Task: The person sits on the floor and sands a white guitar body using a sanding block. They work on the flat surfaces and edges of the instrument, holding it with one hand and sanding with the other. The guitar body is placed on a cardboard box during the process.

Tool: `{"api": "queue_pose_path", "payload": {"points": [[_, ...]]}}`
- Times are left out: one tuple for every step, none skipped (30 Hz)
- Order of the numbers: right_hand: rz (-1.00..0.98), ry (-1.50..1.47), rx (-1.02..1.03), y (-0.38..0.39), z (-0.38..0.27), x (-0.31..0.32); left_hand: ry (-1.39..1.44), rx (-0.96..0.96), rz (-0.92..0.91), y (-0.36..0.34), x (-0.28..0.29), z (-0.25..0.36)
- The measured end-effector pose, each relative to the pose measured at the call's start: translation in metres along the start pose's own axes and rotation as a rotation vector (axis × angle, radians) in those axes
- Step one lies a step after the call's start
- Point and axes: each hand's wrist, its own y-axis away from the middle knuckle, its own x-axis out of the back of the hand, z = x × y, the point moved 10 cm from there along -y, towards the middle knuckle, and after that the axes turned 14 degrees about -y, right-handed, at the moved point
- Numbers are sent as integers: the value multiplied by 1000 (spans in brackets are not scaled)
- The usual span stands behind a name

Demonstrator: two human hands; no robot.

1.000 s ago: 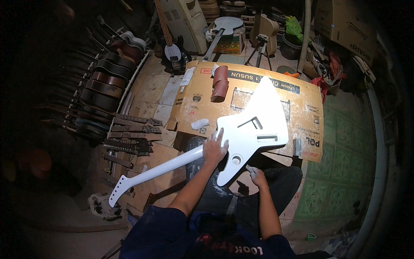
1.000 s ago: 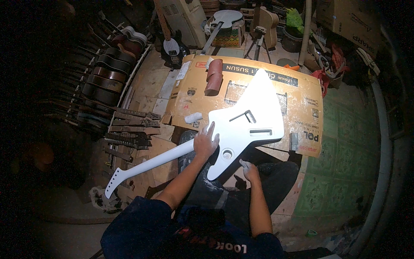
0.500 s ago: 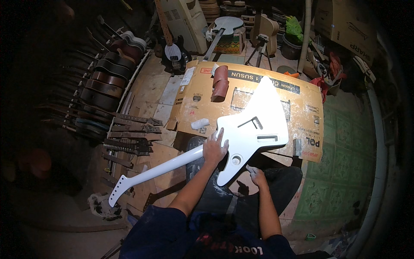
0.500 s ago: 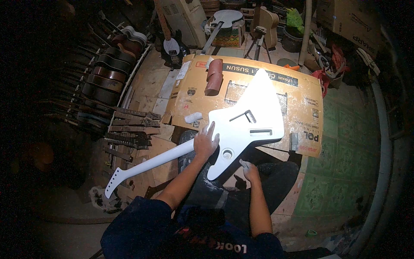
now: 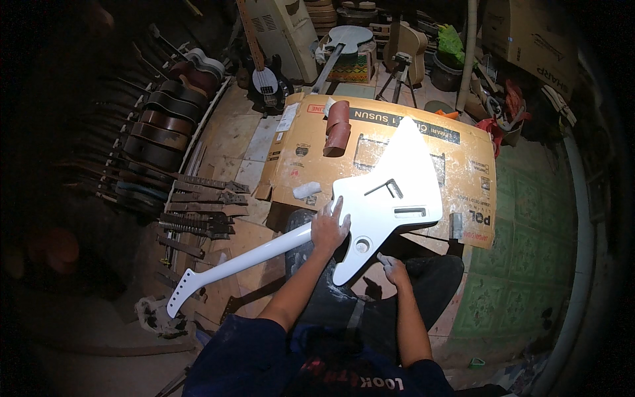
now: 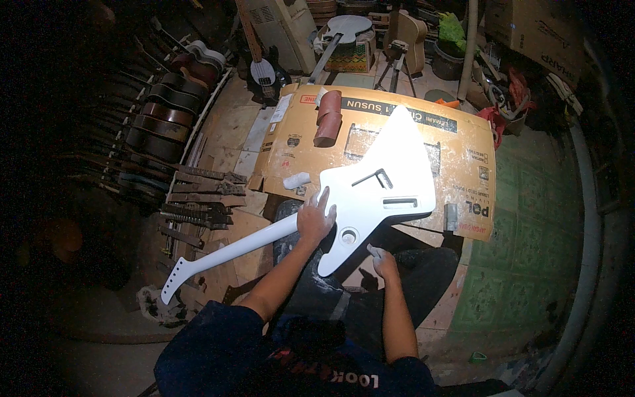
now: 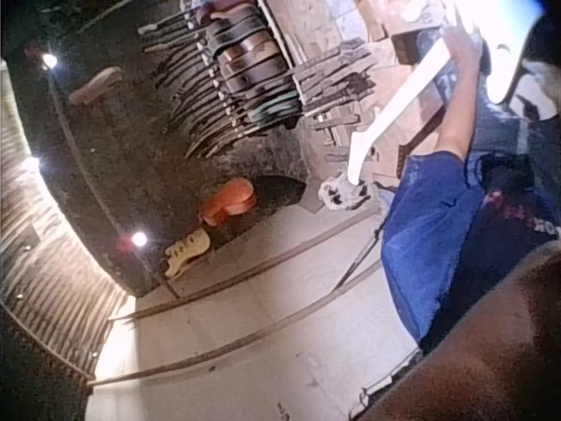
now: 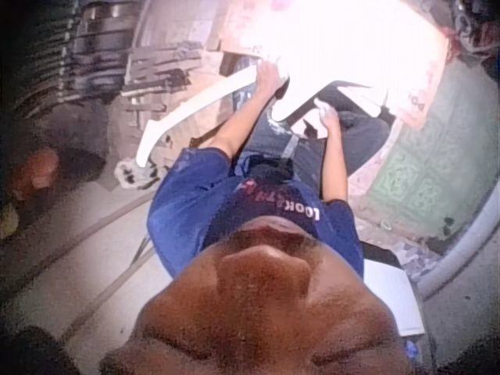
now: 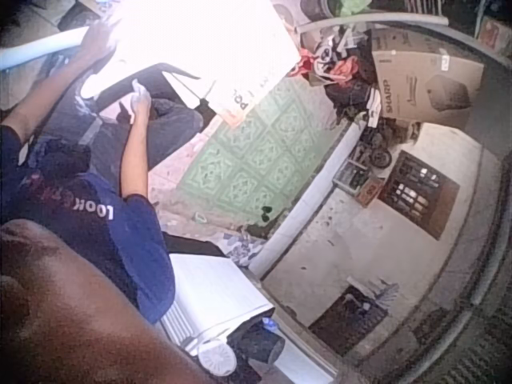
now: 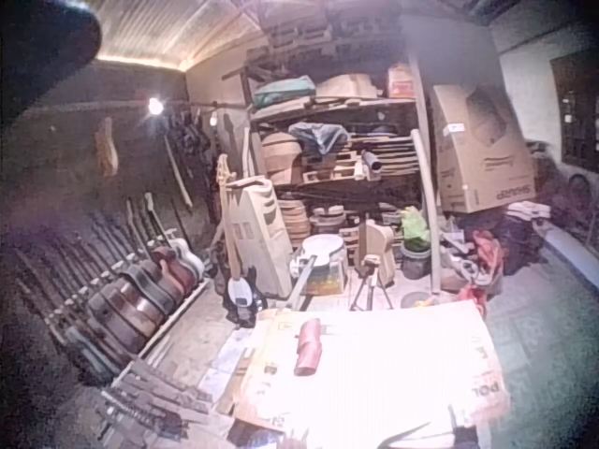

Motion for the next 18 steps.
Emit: {"api": "queue_pose_path", "payload": {"points": [[-1, 4, 0, 0, 0, 0, 1, -2, 7, 0, 1, 0], [-2, 9, 0, 0, 0, 0, 5, -2, 4, 0, 1, 1], [-3, 13, 0, 0, 0, 0, 9, -2, 1, 0, 1, 1], [-7, 20, 1, 0, 0, 0, 13, -2, -2, 0, 1, 1], [-11, 26, 1, -1, 1, 0, 12, -2, -2, 0, 2, 1], [-15, 32, 2, -1, 1, 0, 11, -2, -2, 0, 2, 2], [-16, 21, 9, -1, 0, 0, 9, -1, -3, 0, 1, 1], [-16, 9, 16, 0, -1, -1, 3, -1, -16, 0, -1, 0], [-16, -3, 23, 0, -2, -1, -3, -1, -29, 0, -3, -1], [-15, -6, 18, 0, 0, -1, -8, -2, -42, -1, -4, 0], [-13, -9, 14, -1, 2, -1, -3, -5, -19, -1, -2, 1], [-11, -12, 9, -2, 4, 0, 3, -7, 3, -1, 0, 2], [-11, -5, 11, -2, 4, -1, 6, -8, 25, 0, 2, 1], [-12, 1, 13, -2, 3, -1, 4, -7, 21, 0, 2, 1], [-12, 7, 15, -2, 3, -1, 2, -6, 18, 0, 1, 1], [-13, 4, 10, -3, 3, -1, 0, -5, 15, 0, 1, 1], [-14, 0, 4, -3, 4, -1, 4, -5, 10, 0, 1, 1], [-15, -3, -1, -3, 5, -2, 8, -4, 5, 0, 1, 1]]}}
